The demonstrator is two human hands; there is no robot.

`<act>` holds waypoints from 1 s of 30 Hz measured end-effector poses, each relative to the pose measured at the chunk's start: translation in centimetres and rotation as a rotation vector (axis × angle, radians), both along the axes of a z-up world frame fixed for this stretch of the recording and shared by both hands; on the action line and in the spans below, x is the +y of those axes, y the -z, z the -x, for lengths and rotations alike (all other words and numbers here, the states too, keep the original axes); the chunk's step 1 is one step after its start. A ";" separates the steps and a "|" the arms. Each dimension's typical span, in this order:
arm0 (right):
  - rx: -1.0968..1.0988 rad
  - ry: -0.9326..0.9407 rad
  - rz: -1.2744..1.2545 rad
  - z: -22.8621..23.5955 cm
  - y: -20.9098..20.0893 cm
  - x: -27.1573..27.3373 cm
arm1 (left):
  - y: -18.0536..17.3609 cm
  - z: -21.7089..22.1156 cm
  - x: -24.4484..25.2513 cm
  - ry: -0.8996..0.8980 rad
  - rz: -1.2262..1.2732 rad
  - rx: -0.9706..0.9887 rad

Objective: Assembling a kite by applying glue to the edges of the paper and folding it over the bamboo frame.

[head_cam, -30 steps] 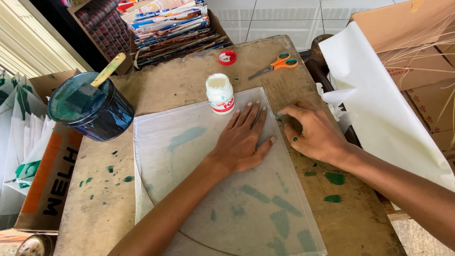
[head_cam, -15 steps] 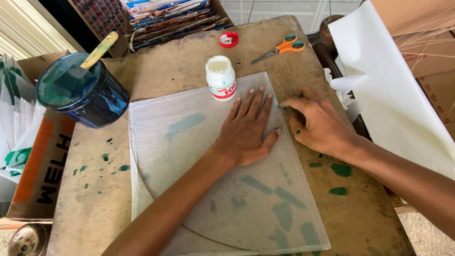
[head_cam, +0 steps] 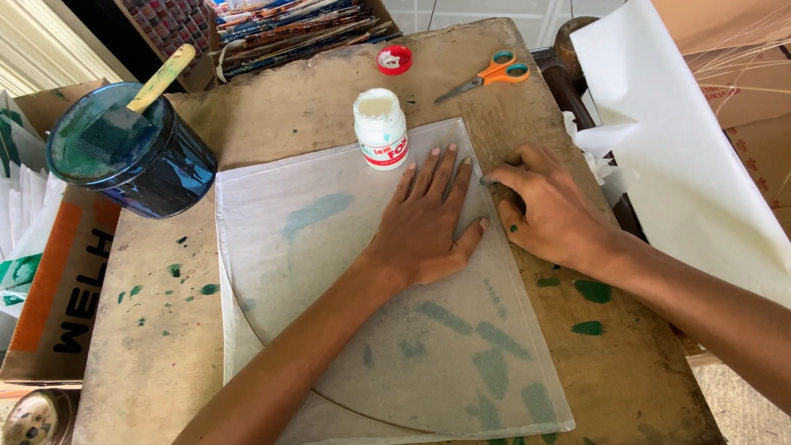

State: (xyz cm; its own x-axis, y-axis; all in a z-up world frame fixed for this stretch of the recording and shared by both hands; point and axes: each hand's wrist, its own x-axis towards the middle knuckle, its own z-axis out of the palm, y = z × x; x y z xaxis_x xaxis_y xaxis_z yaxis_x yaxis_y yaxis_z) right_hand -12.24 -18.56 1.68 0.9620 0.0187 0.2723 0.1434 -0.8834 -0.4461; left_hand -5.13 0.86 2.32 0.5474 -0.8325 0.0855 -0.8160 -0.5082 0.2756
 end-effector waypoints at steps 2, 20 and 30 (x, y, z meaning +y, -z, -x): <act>0.000 0.002 0.075 0.0 -0.1 0.2 | 0.0 -0.1 0.0 0.001 -0.005 0.003; -0.032 -0.036 0.198 1.9 -0.3 0.5 | -0.2 -0.1 0.0 -0.009 -0.040 0.006; -0.099 -0.061 0.186 3.0 0.2 0.5 | -0.7 0.0 0.1 0.000 -0.067 0.026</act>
State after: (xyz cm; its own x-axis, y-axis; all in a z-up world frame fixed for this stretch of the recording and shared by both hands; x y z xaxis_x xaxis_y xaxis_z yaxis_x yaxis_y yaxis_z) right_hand -15.25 -18.08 1.51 0.9264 0.1350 0.3514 0.2344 -0.9373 -0.2578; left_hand -5.15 0.96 3.01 0.5490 -0.8356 0.0156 -0.8088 -0.5265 0.2620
